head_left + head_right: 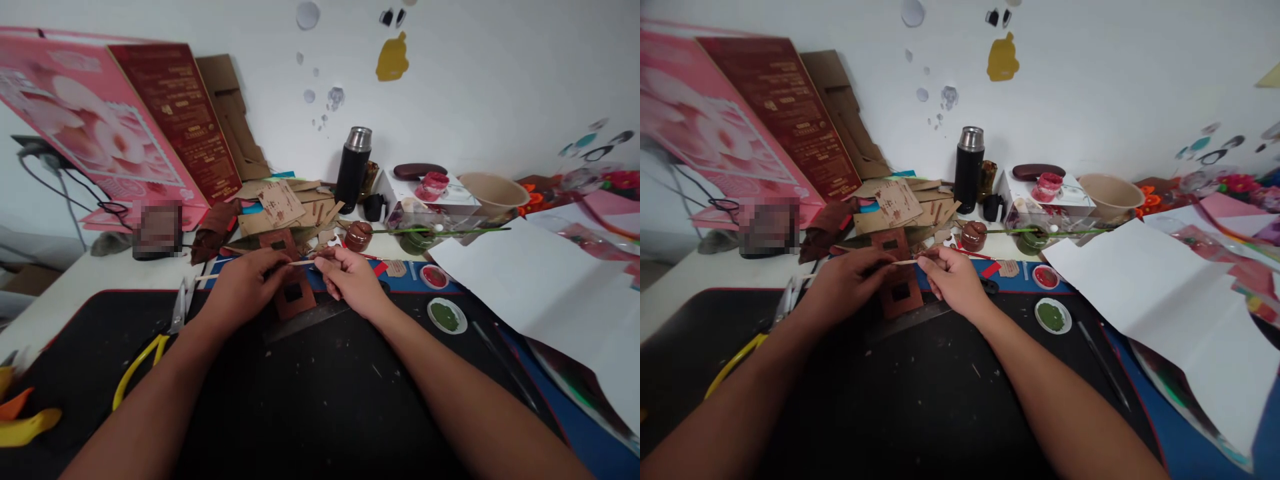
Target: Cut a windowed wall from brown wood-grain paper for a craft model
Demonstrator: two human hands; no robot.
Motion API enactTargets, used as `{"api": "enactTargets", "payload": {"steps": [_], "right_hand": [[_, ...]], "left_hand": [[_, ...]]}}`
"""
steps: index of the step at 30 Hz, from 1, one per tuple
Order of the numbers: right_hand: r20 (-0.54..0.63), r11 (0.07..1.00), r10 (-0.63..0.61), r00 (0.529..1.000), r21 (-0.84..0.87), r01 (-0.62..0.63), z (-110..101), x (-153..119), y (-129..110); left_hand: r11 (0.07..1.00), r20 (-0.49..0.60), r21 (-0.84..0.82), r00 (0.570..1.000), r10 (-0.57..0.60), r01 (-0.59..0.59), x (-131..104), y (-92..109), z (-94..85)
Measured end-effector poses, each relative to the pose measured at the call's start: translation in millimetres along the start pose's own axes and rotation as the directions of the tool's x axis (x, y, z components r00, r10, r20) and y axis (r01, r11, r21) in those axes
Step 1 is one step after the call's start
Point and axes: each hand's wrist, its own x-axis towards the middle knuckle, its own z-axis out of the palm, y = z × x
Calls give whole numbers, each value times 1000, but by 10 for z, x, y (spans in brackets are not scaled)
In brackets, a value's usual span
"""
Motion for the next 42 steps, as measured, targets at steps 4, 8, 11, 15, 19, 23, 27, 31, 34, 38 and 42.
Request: {"api": "enactTargets", "payload": {"steps": [4, 8, 11, 15, 19, 23, 27, 31, 34, 38, 42], "right_hand": [[-27, 1000, -1, 1000, 30, 1, -16, 11, -3], [-61, 996, -22, 998, 80, 26, -44, 15, -12], [-92, 994, -34, 995, 101, 44, -54, 11, -27], [-84, 996, -20, 996, 83, 27, -48, 6, -36], [-11, 999, -12, 1000, -30, 12, -27, -14, -28], [52, 994, -11, 999, -105, 17, -9, -33, -20], [9, 996, -25, 1000, -90, 25, -16, -19, -1], [-44, 998, -31, 999, -63, 28, -28, -3, 8], [-39, 998, -23, 999, -68, 20, -27, -5, 13], [-35, 996, -14, 999, -84, 11, -25, -5, 37], [-32, 996, -9, 999, -89, 6, -26, 3, 47]], "left_hand": [[1000, -67, -21, 998, 16, -17, 4, -19, 16], [1000, -114, -27, 993, 0, -3, 7, -42, -1], [999, -115, -5, 992, 45, -46, 7, -55, -19], [986, -108, 59, 981, 159, -153, 11, -81, -19], [952, -41, 162, 962, 269, -260, 26, -137, -54], [928, 33, 229, 956, 292, -292, 24, -196, -134], [932, 66, 239, 963, 263, -271, 18, -247, -187], [914, 69, 275, 955, 290, -297, 17, -271, -193], [904, 51, 287, 948, 314, -315, 10, -262, -180], [902, 58, 290, 946, 318, -321, -2, -251, -156], [909, 39, 275, 948, 316, -314, -1, -263, -121]]}}
